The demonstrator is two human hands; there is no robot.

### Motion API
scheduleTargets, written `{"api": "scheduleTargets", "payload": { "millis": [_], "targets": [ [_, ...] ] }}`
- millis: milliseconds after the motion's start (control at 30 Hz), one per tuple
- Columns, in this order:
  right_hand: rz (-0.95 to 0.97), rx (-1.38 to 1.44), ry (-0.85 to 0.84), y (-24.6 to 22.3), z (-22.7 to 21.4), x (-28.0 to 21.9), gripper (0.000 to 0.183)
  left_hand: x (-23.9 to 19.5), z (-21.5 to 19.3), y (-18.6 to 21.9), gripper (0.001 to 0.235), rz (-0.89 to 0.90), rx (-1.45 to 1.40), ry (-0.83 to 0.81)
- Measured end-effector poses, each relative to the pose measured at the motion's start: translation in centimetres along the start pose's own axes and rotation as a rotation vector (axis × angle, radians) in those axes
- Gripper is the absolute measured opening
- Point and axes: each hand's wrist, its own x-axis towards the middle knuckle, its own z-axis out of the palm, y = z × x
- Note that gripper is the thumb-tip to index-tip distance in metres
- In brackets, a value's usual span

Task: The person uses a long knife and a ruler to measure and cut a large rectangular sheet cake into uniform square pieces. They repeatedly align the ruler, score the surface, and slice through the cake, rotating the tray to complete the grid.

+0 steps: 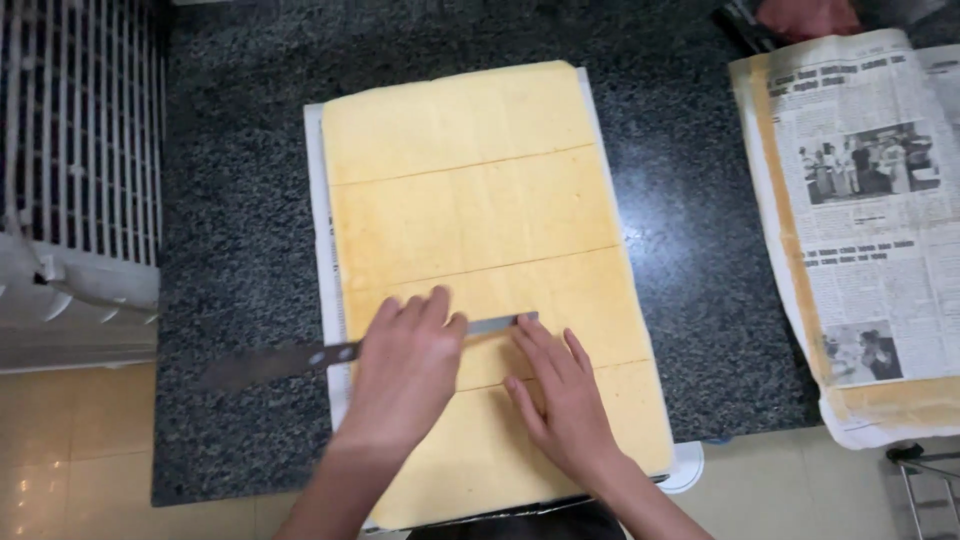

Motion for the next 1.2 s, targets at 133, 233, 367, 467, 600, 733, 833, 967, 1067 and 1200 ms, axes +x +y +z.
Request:
{"api": "scheduleTargets", "payload": {
  "millis": [133, 233, 367, 467, 600, 733, 833, 967, 1067, 1200],
  "targets": [
    [-0.033, -0.126, 0.052, 2.8, -1.4, -2.7, 0.051, 0.1, 4.0, 1.1, 0.006, -0.027, -0.237, 0.077],
    [-0.022, -0.291, 0.073, 5.9, -1.5, -4.1, 0.059, 1.6, 9.3, 2.5, 0.020, -0.013, -0.403, 0.193],
    [0.056, -0.349, 0.072, 7.5, -2.0, -4.3, 0.055, 2.8, 12.0, 4.1, 0.015, -0.041, -0.444, 0.233],
    [0.071, -0.326, 0.087, 7.9, -1.6, -4.2, 0.051, 3.1, 12.1, 4.4, 0.015, -0.063, -0.442, 0.219],
    [0.056, -0.298, 0.104, 8.0, -1.3, -4.0, 0.052, 3.2, 12.6, 4.2, 0.017, -0.081, -0.445, 0.182],
    [0.085, -0.273, 0.074, 6.1, -2.4, -3.2, 0.055, 2.7, 9.9, 3.8, 0.015, -0.102, -0.437, 0.179],
    [-0.029, -0.269, 0.119, 3.7, -1.7, -2.3, 0.047, 0.3, 7.7, 1.8, 0.021, -0.126, -0.385, 0.221],
    [-0.102, -0.247, 0.090, 0.3, 1.5, -0.4, 0.049, -3.7, 5.9, -2.9, 0.022, -0.215, -0.528, 0.175],
    [-0.147, -0.247, 0.076, -2.3, 4.2, 1.0, 0.047, -6.5, 5.4, -6.1, 0.022, -0.293, -0.605, 0.156],
    [-0.169, -0.260, 0.054, -4.4, 7.2, 2.2, 0.049, -8.9, 5.9, -9.8, 0.022, -0.350, -0.659, 0.093]
  ]
}}
